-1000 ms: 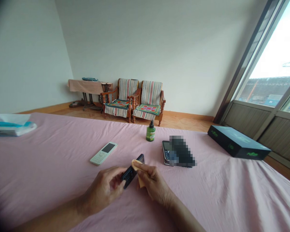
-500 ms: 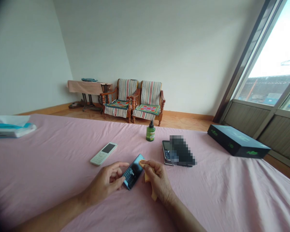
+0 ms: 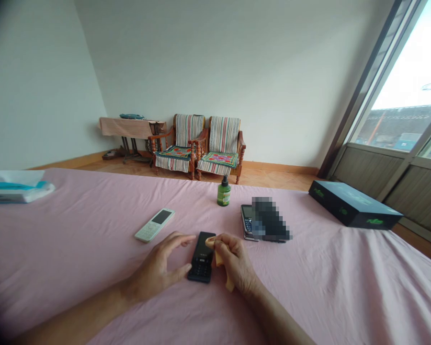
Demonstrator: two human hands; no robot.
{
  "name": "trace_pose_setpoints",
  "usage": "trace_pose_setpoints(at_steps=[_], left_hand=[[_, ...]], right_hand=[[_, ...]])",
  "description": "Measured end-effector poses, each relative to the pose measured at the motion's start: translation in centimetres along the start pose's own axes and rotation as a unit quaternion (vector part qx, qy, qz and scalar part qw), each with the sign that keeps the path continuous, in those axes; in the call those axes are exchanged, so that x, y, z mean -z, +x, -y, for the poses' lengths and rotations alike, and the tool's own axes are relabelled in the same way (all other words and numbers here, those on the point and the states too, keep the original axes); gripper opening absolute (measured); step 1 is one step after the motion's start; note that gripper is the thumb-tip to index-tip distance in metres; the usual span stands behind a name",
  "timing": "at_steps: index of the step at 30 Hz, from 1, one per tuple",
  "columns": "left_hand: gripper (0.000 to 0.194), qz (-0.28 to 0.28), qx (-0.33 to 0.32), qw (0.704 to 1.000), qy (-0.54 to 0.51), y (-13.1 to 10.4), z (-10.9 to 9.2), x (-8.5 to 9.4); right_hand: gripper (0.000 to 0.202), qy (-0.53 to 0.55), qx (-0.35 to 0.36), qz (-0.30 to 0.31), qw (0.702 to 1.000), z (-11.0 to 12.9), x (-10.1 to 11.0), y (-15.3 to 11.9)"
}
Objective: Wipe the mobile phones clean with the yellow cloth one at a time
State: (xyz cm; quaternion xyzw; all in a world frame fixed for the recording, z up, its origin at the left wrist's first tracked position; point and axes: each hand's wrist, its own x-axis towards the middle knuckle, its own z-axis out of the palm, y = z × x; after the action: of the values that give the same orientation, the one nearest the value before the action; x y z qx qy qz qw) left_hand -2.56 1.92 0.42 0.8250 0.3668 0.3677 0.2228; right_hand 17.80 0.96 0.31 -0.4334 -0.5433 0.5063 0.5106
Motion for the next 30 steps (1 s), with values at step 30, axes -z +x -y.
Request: trace_pose_setpoints(at_steps=[30], left_hand=[[0.130,0.250,-0.026,0.961,0.117,3.7,1.7,0.3]], right_hand=[[0.030,-0.014,-0.005,-0.037,0.999,0.4,0.2,0.0]])
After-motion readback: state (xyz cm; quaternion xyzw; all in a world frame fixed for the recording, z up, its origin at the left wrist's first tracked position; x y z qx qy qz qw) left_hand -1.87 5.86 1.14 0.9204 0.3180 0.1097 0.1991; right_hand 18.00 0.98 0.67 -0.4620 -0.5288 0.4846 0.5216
